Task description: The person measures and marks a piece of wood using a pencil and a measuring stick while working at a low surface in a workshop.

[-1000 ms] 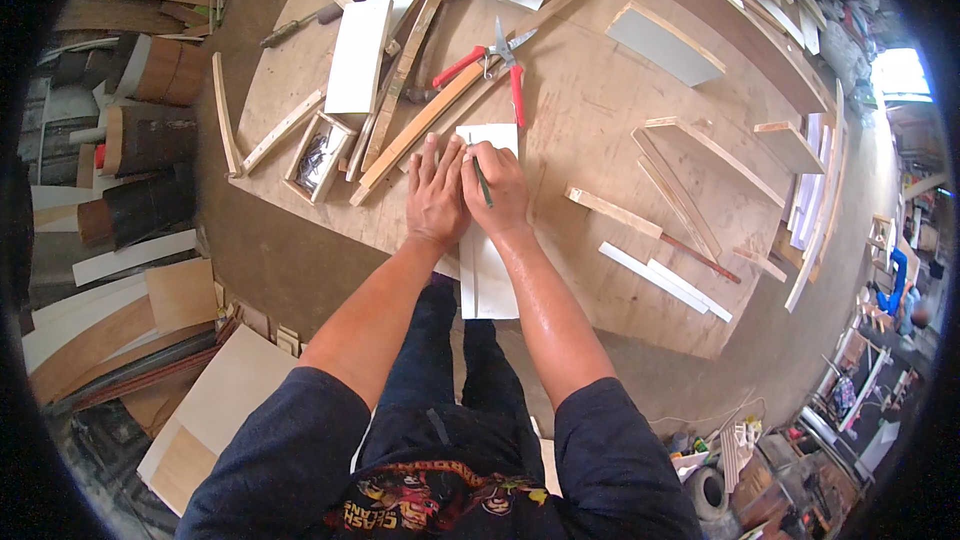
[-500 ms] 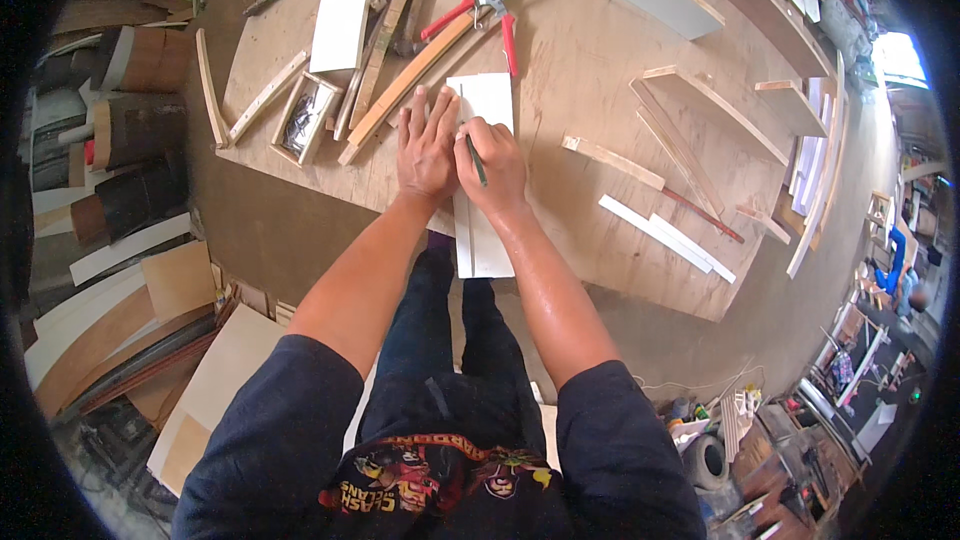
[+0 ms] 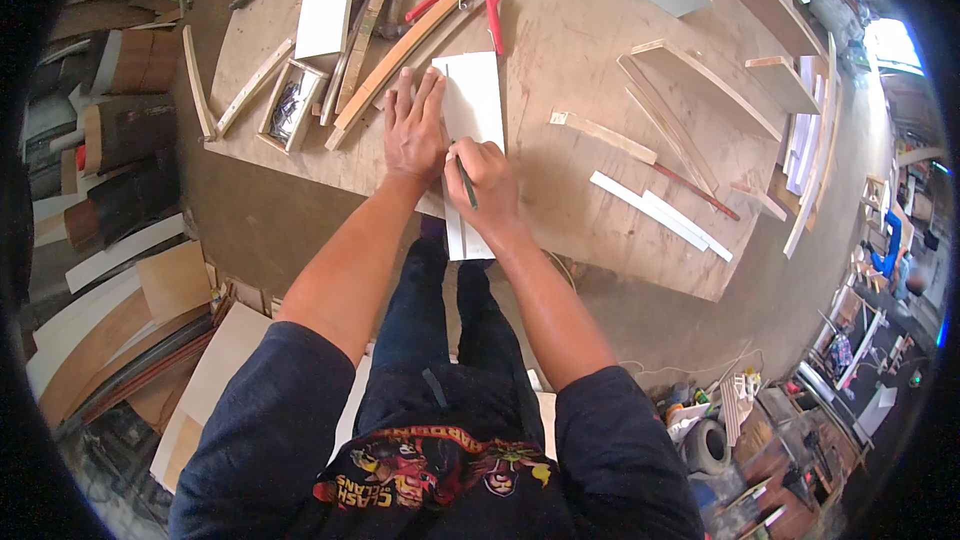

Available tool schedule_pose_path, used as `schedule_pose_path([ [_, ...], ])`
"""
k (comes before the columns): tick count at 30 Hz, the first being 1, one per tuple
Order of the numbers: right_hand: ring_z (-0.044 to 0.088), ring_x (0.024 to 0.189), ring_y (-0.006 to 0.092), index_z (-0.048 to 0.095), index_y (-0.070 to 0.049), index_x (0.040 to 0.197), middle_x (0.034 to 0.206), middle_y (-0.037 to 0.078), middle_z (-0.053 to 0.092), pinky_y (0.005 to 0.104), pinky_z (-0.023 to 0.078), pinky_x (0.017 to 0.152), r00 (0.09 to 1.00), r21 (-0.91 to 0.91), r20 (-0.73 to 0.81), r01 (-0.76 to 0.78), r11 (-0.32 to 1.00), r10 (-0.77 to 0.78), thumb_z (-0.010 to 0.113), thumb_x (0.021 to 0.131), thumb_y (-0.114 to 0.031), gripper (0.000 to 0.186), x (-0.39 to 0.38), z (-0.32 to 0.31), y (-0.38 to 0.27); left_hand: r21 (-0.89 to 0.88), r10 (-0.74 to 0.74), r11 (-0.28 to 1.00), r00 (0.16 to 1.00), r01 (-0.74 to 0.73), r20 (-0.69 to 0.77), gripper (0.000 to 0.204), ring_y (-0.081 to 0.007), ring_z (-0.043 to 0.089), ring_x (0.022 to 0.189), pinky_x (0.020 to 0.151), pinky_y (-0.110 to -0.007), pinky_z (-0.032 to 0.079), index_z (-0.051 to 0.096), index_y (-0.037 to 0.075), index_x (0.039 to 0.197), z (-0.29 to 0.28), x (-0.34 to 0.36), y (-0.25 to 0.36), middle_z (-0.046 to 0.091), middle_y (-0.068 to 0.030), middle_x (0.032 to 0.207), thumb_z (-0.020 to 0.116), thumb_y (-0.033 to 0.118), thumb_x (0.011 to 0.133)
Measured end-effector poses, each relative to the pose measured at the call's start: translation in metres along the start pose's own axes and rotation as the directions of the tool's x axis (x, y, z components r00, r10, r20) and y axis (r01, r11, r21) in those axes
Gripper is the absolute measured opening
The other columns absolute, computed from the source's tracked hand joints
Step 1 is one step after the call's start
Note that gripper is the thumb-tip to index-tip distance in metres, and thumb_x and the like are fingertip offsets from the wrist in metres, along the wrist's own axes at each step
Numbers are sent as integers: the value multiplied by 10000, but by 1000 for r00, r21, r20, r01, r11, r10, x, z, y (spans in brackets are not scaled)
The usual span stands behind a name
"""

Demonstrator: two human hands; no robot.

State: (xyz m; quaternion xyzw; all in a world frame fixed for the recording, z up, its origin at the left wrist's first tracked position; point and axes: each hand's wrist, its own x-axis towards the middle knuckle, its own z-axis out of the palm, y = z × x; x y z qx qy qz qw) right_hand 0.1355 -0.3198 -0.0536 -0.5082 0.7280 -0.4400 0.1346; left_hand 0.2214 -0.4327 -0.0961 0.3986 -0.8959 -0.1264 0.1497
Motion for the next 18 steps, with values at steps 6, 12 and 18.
schedule_pose_path([
  [6, 624, 713, 333, 601, -45, 832, 741, 124, 634, 437, 509, 636, 1000, 1, 7, -29, 1000, 29, 671, 823, -4, 82, -29, -9, -14, 5, 11, 1000, 999, -11, -36, 533, -364, 285, 1522, 1208, -601, 238, 501, 103, 1463, 3, -1, 0, 459, -61, 1569, 529, 107, 931],
  [12, 594, 725, 331, 582, -49, 834, 778, 114, 628, 426, 491, 636, 998, -18, 54, -26, 999, 27, 671, 811, 15, 111, -58, -18, -22, 24, 21, 1000, 998, -20, -56, 527, -365, 303, 1513, 1207, -599, 243, 509, 103, 1457, 6, -1, 0, 466, -65, 1564, 534, 109, 931],
  [18, 571, 742, 340, 566, -55, 868, 803, 110, 616, 421, 477, 659, 993, -3, 115, -39, 999, 39, 679, 783, 55, 179, -79, -22, -25, 46, 22, 999, 998, -20, -54, 544, -366, 305, 1511, 1208, -596, 245, 483, 108, 1478, 8, -2, -1, 456, -57, 1573, 535, 116, 937],
])
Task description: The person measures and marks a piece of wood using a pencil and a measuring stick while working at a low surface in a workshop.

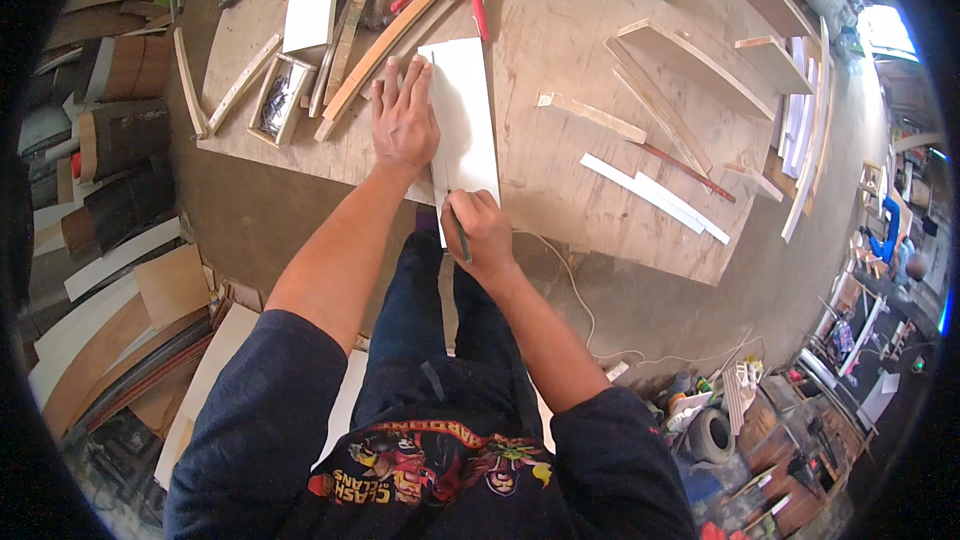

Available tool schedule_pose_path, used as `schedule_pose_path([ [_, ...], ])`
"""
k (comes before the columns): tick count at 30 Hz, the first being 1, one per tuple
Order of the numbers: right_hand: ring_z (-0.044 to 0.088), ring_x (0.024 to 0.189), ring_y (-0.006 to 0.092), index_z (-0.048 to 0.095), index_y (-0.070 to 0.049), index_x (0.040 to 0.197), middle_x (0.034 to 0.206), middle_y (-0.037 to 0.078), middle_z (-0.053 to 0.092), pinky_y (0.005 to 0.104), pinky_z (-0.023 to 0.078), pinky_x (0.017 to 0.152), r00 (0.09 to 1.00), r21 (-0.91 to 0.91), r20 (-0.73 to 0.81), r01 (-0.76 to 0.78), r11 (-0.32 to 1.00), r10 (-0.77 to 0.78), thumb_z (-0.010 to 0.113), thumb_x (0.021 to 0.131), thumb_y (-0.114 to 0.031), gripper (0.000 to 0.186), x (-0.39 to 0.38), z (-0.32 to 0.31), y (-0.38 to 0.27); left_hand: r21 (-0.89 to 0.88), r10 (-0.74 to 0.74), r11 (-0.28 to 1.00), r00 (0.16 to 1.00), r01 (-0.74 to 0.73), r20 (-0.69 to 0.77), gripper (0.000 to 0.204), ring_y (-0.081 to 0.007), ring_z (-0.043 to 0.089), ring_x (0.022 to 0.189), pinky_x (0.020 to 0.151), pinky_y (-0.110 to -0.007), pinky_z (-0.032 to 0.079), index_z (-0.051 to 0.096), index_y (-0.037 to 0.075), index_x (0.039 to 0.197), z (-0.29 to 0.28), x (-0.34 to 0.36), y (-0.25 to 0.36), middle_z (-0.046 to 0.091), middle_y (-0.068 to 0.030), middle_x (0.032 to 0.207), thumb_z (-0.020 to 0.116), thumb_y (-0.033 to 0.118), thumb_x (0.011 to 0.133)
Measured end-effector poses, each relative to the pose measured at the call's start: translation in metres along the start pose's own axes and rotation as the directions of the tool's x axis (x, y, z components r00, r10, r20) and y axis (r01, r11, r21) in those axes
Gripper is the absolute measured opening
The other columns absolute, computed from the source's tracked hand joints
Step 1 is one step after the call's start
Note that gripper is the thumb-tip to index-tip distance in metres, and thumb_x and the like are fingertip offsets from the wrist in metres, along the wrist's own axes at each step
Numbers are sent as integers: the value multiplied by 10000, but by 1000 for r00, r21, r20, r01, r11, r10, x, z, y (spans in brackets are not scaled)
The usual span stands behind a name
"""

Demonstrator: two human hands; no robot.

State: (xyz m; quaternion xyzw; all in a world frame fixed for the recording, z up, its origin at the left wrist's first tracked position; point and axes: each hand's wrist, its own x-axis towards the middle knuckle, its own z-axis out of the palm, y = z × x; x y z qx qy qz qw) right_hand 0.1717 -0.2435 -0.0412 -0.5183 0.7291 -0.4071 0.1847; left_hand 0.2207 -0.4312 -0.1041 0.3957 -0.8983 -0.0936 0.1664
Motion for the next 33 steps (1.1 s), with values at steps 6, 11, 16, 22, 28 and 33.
schedule_pose_path([
  [6, 570, 762, 340, 555, -48, 912, 817, 109, 618, 421, 469, 695, 998, 10, 53, -19, 1000, 19, 695, 766, 83, 242, -17, -4, -3, 54, -8, 998, 1000, 7, 19, 552, -368, 298, 1515, 1205, -615, 236, 466, 115, 1489, 0, 0, 2, 449, -50, 1578, 515, 118, 939],
  [11, 582, 786, 334, 563, -51, 917, 816, 106, 621, 415, 478, 700, 995, 20, 79, -57, 998, 55, 697, 780, 67, 226, -31, -7, -10, 82, -12, 997, 1000, 10, 18, 542, -372, 314, 1509, 1195, -630, 247, 475, 114, 1483, 2, 0, 4, 452, -52, 1578, 498, 120, 941],
  [16, 588, 783, 327, 577, -50, 903, 805, 107, 617, 410, 486, 686, 996, 27, 74, -58, 998, 56, 701, 785, 54, 200, -39, -13, -16, 96, -11, 995, 1000, 11, -4, 507, -371, 336, 1499, 1186, -633, 267, 506, 112, 1456, 3, 1, 4, 455, -47, 1576, 496, 136, 950],
  [22, 595, 775, 319, 586, -47, 897, 796, 107, 615, 399, 492, 681, 994, 4, 93, -61, 998, 60, 705, 784, 50, 191, -51, -15, -19, 53, -17, 998, 1000, 17, -18, 521, -357, 317, 1509, 1200, -629, 236, 513, 102, 1453, 4, 1, 4, 464, -51, 1568, 497, 109, 932],
  [28, 601, 773, 314, 597, -49, 891, 806, 106, 620, 401, 492, 685, 993, 14, 94, -78, 997, 77, 691, 792, 62, 175, -63, -16, -22, 56, -1, 998, 999, 3, -33, 519, -363, 332, 1501, 1192, -634, 250, 524, 100, 1444, 5, 0, 3, 473, -55, 1561, 505, 102, 925],
  [33, 612, 785, 308, 612, -50, 896, 821, 101, 633, 391, 492, 693, 994, 47, 81, -80, 996, 76, 676, 804, 69, 164, -73, -19, -25, 52, 10, 999, 999, -7, -53, 519, -367, 332, 1500, 1190, -636, 254, 518, 100, 1444, 6, 0, 2, 474, -57, 1558, 508, 106, 925],
])
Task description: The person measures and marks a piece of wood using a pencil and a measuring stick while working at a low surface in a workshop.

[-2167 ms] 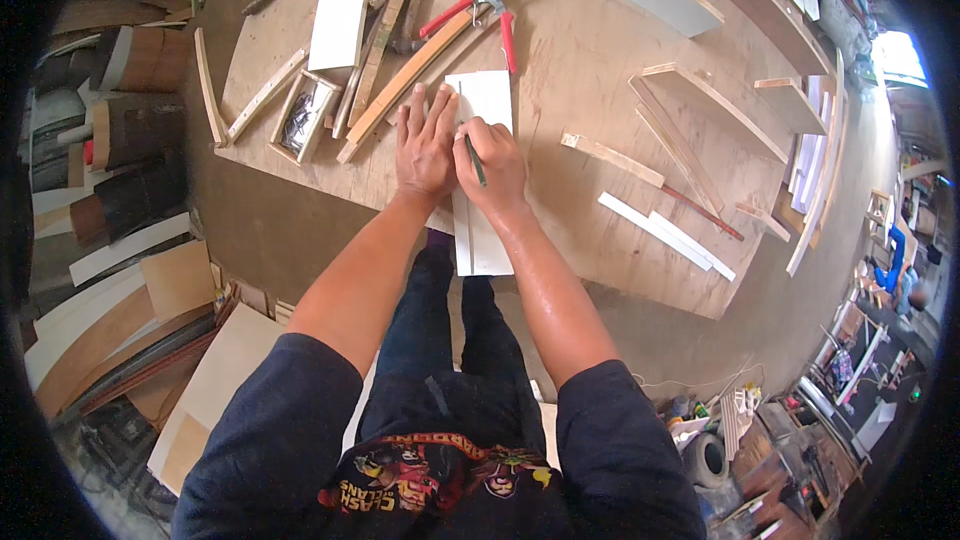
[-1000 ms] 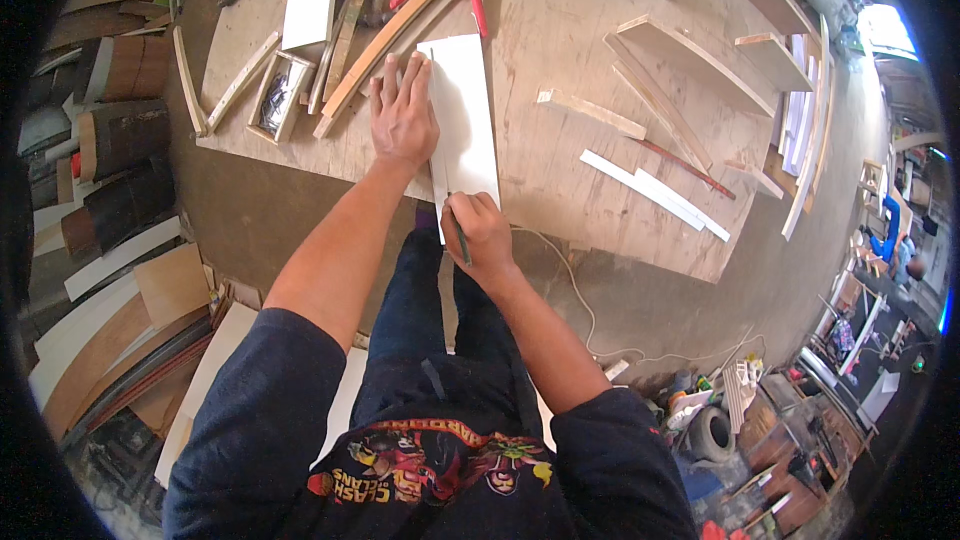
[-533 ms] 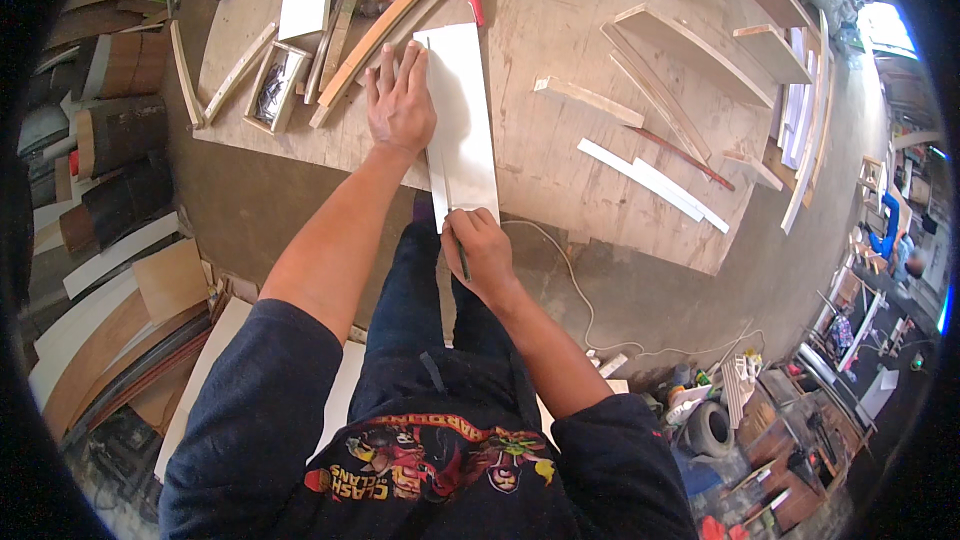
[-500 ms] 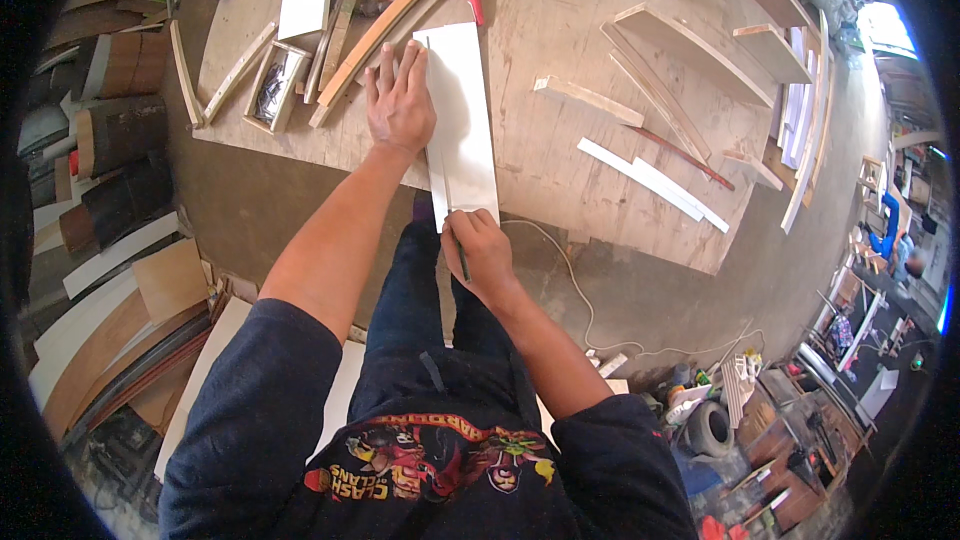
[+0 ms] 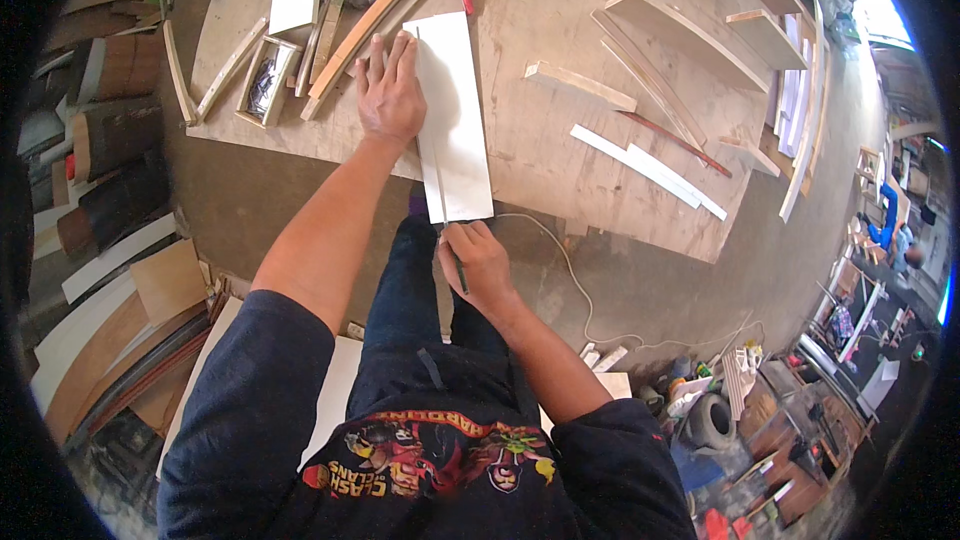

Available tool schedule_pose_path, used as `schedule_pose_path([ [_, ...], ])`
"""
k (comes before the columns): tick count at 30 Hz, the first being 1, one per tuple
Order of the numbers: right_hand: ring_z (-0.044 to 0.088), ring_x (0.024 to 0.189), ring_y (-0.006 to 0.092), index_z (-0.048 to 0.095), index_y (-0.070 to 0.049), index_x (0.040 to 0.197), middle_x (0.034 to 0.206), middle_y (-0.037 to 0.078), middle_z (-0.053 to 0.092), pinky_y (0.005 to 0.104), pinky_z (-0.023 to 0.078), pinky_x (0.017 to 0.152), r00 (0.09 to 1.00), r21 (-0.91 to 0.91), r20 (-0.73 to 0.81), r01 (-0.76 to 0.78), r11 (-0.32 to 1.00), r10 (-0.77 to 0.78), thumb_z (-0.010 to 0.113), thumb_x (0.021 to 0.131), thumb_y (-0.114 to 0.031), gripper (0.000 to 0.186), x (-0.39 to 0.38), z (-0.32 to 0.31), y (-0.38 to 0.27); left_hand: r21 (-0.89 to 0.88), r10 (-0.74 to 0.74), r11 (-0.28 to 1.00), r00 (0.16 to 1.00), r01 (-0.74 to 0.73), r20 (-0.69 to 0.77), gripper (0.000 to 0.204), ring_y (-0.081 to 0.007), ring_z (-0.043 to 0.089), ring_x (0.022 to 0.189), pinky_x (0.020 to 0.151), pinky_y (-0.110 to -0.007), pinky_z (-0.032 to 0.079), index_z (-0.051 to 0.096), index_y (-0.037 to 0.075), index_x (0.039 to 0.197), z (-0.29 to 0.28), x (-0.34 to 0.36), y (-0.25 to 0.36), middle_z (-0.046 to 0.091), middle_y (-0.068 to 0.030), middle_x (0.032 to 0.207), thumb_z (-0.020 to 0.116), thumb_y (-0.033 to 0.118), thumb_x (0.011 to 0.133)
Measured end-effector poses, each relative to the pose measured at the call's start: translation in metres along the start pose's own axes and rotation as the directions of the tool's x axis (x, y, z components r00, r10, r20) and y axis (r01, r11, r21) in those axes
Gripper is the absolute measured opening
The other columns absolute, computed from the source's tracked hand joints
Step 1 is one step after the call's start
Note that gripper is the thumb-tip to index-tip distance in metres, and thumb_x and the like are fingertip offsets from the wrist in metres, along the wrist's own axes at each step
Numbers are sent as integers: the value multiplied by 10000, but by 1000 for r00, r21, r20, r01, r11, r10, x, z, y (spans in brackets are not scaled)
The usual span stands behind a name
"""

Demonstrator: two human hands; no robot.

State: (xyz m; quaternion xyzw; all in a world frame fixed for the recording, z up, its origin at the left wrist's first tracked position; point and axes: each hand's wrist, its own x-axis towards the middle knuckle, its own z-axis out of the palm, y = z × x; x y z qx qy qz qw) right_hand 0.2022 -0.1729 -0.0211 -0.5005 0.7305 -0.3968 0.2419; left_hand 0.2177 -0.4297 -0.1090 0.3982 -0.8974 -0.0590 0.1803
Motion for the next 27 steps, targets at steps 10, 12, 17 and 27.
schedule_pose_path([
  [10, 601, 800, 337, 591, -51, 903, 841, 117, 629, 425, 491, 697, 995, -67, -100, 17, 998, -24, 698, 843, -41, 122, -23, -3, 4, -52, -9, 999, 999, 11, 38, 498, -357, 301, 1516, 1218, -612, 208, 502, 113, 1451, -4, -2, -3, 456, -57, 1572, 498, 109, 953],
  [12, 602, 803, 339, 594, -51, 919, 855, 118, 632, 432, 492, 704, 991, -127, -122, 39, 991, -54, 697, 857, -59, 121, -21, -4, 8, -82, -1, 997, 1000, 3, 20, 503, -356, 301, 1516, 1222, -605, 205, 503, 117, 1450, -6, -1, -2, 460, -60, 1570, 508, 99, 948],
  [17, 672, 787, 348, 603, -72, 984, 904, 126, 645, 470, 524, 649, 957, -235, -102, -288, 928, 271, 709, 903, -240, 215, 11, 11, -4, -314, -30, 949, 999, 19, -32, 413, -360, 319, 1507, 1224, -576, 211, 531, 110, 1409, -4, -3, -14, 510, -72, 1523, 502, 133, 998],
  [27, 702, 799, 363, 633, -75, 995, 933, 134, 686, 473, 556, 658, 845, -365, -169, -531, 764, 507, 750, 875, -384, 352, 50, 52, -9, -664, -342, 641, 918, 385, 201, 312, -207, 634, 882, 767, -344, 524, 604, -4, 1268, -67, -81, 0, 672, -123, 1064, 639, 125, 986],
])
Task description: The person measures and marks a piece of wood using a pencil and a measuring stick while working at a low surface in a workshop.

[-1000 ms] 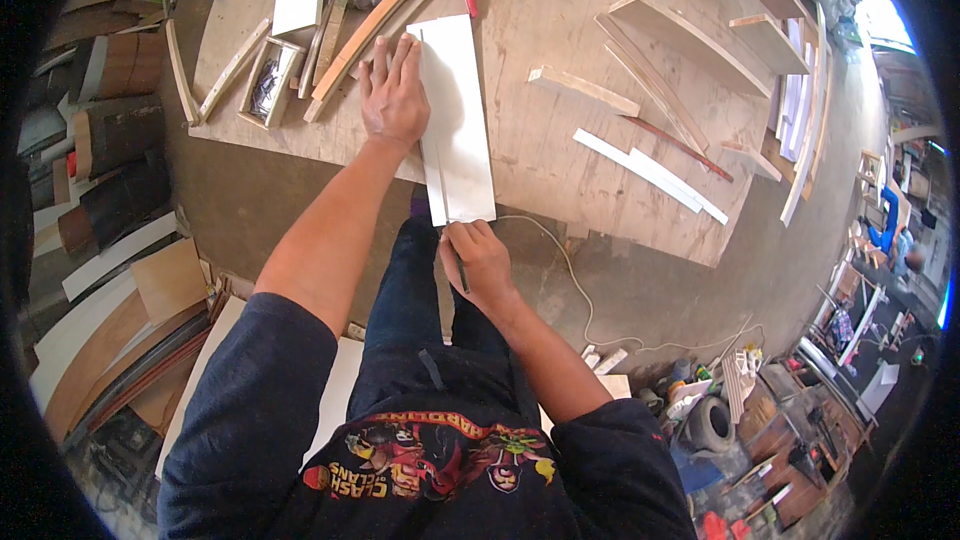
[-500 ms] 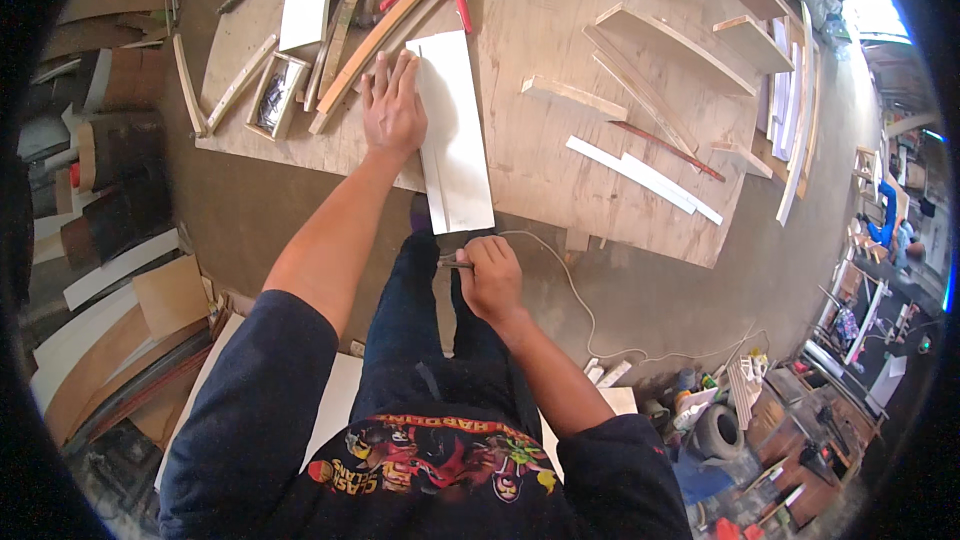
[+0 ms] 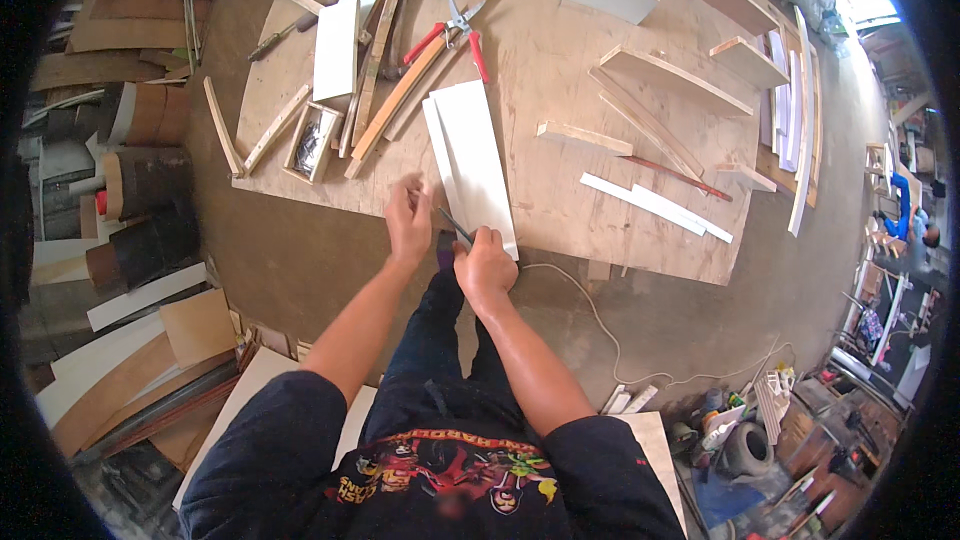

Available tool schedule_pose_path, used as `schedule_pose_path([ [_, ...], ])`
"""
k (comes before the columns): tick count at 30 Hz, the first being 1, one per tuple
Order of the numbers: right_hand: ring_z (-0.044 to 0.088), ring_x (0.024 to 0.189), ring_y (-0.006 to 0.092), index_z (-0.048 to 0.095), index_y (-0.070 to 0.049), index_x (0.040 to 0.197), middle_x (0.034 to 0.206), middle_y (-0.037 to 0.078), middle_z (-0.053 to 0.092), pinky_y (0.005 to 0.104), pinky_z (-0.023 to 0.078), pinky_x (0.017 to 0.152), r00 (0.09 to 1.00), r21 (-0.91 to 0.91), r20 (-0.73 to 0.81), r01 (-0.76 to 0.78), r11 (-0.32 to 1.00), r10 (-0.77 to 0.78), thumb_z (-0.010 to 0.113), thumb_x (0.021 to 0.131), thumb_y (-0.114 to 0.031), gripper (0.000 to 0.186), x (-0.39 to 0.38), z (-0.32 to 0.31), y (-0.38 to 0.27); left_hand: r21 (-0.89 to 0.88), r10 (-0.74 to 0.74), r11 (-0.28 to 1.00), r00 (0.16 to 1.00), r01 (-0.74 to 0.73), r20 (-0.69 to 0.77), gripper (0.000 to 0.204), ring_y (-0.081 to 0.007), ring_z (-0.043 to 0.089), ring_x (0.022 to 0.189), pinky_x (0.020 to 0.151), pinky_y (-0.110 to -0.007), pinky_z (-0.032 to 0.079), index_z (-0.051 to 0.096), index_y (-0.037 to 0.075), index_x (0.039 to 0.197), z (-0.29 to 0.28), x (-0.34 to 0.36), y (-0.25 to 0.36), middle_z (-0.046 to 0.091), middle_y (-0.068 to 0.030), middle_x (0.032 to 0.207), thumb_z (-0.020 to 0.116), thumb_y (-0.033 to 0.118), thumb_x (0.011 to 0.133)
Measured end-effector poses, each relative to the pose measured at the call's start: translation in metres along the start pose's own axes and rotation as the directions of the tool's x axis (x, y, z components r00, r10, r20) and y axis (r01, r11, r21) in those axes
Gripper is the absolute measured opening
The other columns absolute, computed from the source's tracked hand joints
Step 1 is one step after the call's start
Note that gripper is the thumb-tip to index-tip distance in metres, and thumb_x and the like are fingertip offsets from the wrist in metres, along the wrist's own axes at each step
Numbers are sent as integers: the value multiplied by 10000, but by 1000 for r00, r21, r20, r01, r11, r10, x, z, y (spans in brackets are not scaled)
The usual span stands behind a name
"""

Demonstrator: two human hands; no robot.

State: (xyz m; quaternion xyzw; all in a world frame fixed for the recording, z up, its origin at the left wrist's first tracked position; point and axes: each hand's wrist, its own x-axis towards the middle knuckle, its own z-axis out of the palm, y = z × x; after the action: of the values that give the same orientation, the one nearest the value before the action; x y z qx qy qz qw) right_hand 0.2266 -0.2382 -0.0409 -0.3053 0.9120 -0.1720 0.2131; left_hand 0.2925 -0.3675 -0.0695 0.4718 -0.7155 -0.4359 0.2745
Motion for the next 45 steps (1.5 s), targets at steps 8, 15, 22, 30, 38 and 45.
schedule_pose_path([
  [8, 571, 633, 112, 656, 11, 839, 688, 65, 654, 299, 470, 615, 941, 564, 265, -329, 757, 212, 780, 874, -147, 204, -5, -17, -19, -261, -406, 806, 816, 532, 412, 370, -68, 565, 669, 582, -241, 476, 617, -46, 1267, -20, -17, 21, 666, -46, 821, 699, 154, 967],
  [15, 584, 656, 169, 629, -8, 915, 716, 73, 633, 327, 484, 656, 980, 663, 82, -191, 724, 183, 688, 951, -253, 254, 9, -17, -21, -131, -343, 886, 819, 445, 460, 291, -63, 520, 630, 541, -260, 416, 670, -45, 1164, -36, 3, 13, 639, -10, 753, 710, 163, 964],
  [22, 677, 748, 370, 604, 12, 919, 729, 200, 656, 447, 500, 687, 983, 672, 121, -181, 718, 135, 584, 991, -303, 324, 98, -30, -59, -331, -211, 828, 798, 453, 565, 185, -72, 540, 678, 605, -262, 453, 653, -37, 1127, 0, -21, 5, 631, -12, 797, 659, 66, 973],
  [30, 677, 777, 396, 701, 5, 876, 754, 198, 684, 480, 501, 727, 963, 583, 219, -259, 770, 158, 597, 961, -402, 429, 183, 13, -140, -265, -42, 940, 842, 216, 538, 287, -206, 700, 921, 814, -368, 541, 651, -72, 1123, -2, -15, 15, 742, -184, 1004, 711, 123, 921],
  [38, 668, 867, 375, 686, 9, 889, 877, 189, 708, 474, 509, 810, 980, 635, 163, -193, 748, 115, 666, 940, -375, 388, 185, -9, -175, -299, 56, 949, 884, 97, 464, 340, -229, 709, 878, 774, -376, 544, 660, -73, 1126, -5, -15, 18, 744, -194, 962, 747, 161, 895],
  [45, 632, 956, 355, 645, -15, 983, 926, 152, 676, 486, 495, 827, 847, 231, -531, 182, 956, -33, 715, 911, -357, 356, 110, -48, -75, -383, -202, 820, 841, 425, 502, 294, -90, 577, 763, 655, -252, 477, 594, -49, 1226, 4, -18, 5, 668, -61, 929, 669, 95, 980],
])
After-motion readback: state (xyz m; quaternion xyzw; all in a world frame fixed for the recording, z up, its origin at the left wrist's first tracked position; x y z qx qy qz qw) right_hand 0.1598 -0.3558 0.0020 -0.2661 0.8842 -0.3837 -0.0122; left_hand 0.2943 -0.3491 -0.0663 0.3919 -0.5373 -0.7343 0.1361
